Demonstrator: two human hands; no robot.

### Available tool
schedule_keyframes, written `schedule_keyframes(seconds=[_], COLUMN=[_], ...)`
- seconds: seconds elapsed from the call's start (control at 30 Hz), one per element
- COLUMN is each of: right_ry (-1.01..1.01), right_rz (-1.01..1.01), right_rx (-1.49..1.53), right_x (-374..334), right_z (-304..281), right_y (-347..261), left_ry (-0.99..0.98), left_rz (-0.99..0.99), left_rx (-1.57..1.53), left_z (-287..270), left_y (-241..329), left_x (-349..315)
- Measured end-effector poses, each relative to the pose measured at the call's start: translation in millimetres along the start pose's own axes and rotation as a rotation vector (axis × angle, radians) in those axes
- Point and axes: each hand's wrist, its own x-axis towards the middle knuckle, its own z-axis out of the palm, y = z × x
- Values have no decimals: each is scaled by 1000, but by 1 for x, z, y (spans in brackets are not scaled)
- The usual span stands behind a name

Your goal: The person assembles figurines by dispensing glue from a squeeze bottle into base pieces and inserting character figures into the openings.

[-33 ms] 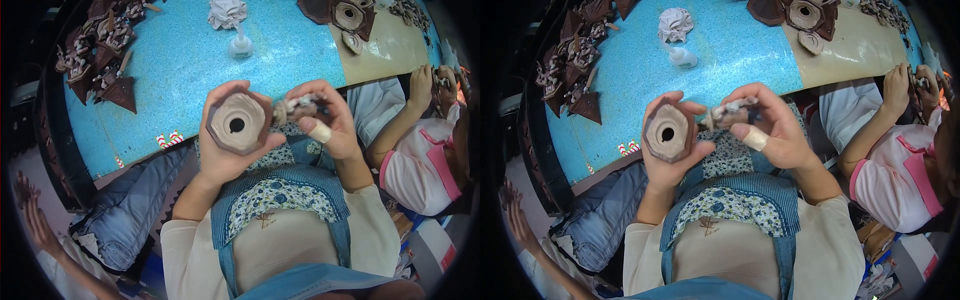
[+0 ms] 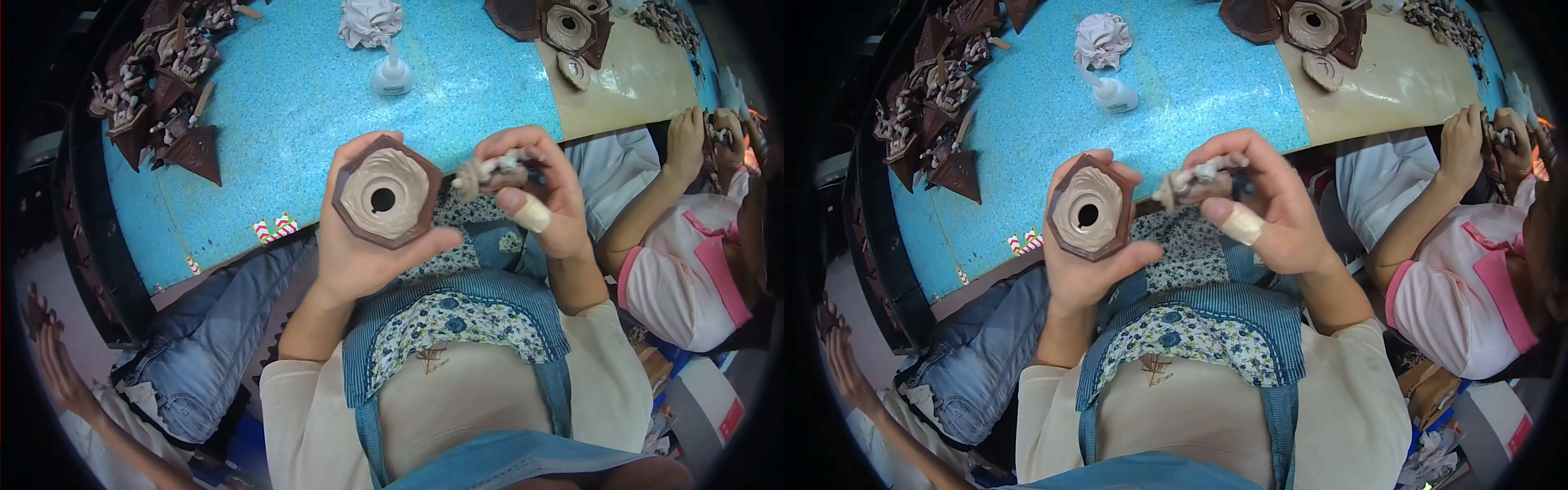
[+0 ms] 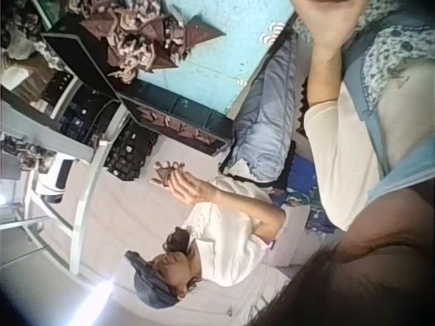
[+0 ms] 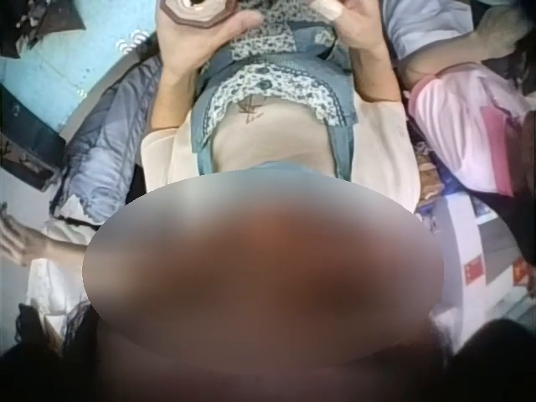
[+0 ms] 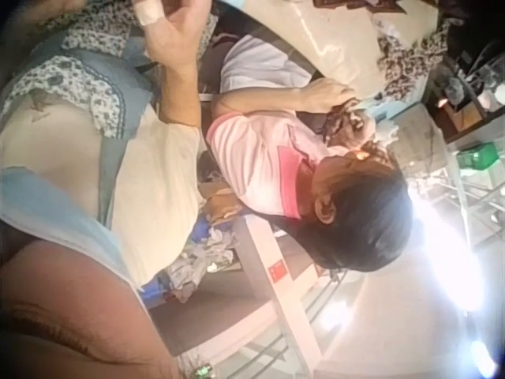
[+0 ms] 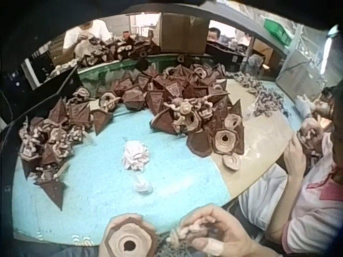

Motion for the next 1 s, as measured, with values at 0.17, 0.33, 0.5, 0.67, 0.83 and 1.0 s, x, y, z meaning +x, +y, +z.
schedule_keyframes(seconds=[0.17, 0.33, 0.5, 0.67, 0.83, 1.0], right_ry=[-46, -143, -392, -501, -518, -521], right_rz=[-223, -348, -506, -507, -549, -558], right_rx=[-275, -659, -1162, -1273, -1229, -1007], right_x=[10, 22, 32, 31, 33, 37], right_z=[2, 15, 22, 26, 25, 23], right_y=[-11, -27, -41, -40, -32, -23], left_ry=[-178, -201, -224, -235, -299, -317], left_rz=[-46, -35, -14, 19, -44, -54], left_rx=[66, 168, 286, 377, 379, 205], left_z=[-9, 6, 8, 8, 5, 4], left_y=[0, 2, 7, 6, 6, 1], left_x=[0, 1, 0, 1, 3, 3])
